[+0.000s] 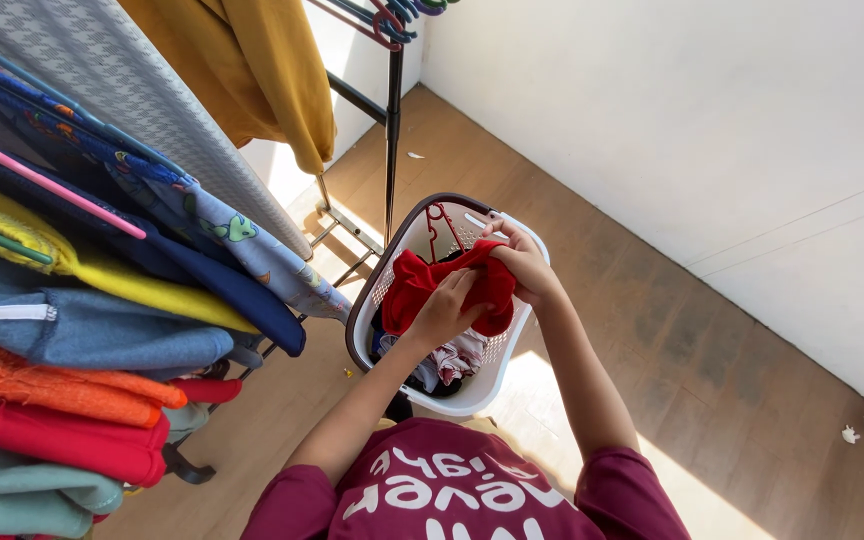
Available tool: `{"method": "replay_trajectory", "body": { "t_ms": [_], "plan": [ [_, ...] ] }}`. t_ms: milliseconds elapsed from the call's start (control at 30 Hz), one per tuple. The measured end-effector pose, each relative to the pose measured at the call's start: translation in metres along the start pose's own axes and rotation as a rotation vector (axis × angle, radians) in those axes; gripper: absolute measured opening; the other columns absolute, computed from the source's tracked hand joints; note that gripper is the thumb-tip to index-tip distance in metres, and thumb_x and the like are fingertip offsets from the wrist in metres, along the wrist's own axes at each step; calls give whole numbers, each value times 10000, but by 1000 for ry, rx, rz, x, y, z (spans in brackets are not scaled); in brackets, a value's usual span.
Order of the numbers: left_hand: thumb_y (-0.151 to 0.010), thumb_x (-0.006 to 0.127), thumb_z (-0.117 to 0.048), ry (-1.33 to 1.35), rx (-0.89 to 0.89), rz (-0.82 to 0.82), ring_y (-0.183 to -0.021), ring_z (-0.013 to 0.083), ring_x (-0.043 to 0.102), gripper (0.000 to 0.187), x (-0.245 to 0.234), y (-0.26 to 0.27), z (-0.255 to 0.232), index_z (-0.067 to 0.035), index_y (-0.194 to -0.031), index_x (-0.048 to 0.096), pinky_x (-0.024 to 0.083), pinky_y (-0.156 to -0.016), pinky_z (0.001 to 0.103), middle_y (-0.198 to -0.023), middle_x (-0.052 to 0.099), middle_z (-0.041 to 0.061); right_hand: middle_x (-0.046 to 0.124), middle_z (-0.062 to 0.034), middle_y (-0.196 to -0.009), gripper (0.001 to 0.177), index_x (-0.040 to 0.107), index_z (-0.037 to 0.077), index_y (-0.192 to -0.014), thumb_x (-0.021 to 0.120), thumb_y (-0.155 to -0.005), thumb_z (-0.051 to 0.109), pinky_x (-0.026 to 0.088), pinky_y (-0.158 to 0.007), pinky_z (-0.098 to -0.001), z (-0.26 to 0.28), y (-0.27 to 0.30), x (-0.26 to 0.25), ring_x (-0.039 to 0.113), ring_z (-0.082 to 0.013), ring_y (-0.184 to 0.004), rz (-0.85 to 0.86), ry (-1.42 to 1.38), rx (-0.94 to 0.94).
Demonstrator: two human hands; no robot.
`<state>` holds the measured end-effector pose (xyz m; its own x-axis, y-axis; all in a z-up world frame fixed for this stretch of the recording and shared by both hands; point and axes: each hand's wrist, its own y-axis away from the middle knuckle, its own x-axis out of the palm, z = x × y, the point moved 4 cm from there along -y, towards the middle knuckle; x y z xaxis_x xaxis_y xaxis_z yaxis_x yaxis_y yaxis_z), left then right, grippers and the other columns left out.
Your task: Hanging clothes on a laundry rack.
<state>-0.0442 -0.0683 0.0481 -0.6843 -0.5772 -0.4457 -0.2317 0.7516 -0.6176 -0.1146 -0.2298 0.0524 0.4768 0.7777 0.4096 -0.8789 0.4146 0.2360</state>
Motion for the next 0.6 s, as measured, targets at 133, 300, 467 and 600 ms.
{"method": "replay_trajectory", "body": {
  "t_ms": [133,300,467,600],
  "plan": [
    [-974,622,-163,4,-233,124,-1125,385,635,267,29,15,53,-25,-1202,611,493,-973,499,-1164,681,192,700,-115,-1047,419,513,49,-1443,511,-1035,-47,582,-610,-232,16,12,6,667,-95,-747,43,-132,5],
    [-945,630,-191,115,-386,394,-1132,383,618,351,25,11,48,-52,-1264,584,498,-1011,467,-1214,619,204,668,-194,-1138,746,162,191,-1695,357,-1033,-92,655,-778,-362,16,24,12,744,-248,-895,184,-389,-116],
    [-778,823,-382,-136,-133,417,-1235,514,534,551,32,20,34,-87,-1210,649,449,-975,593,-1316,565,273,603,-182,-1279,742,153,221,-1688,369,-1044,-78,655,-867,-389,6,18,17,711,-274,-1073,177,-458,-113],
    [-1030,639,-295,140,-294,295,-1223,304,645,327,48,40,76,-111,-1299,618,535,-1034,443,-1300,672,135,652,-127,-1334,738,135,262,-1603,365,-968,-34,654,-747,-355,18,17,38,744,-304,-1073,92,-400,-57]
  ]
}}
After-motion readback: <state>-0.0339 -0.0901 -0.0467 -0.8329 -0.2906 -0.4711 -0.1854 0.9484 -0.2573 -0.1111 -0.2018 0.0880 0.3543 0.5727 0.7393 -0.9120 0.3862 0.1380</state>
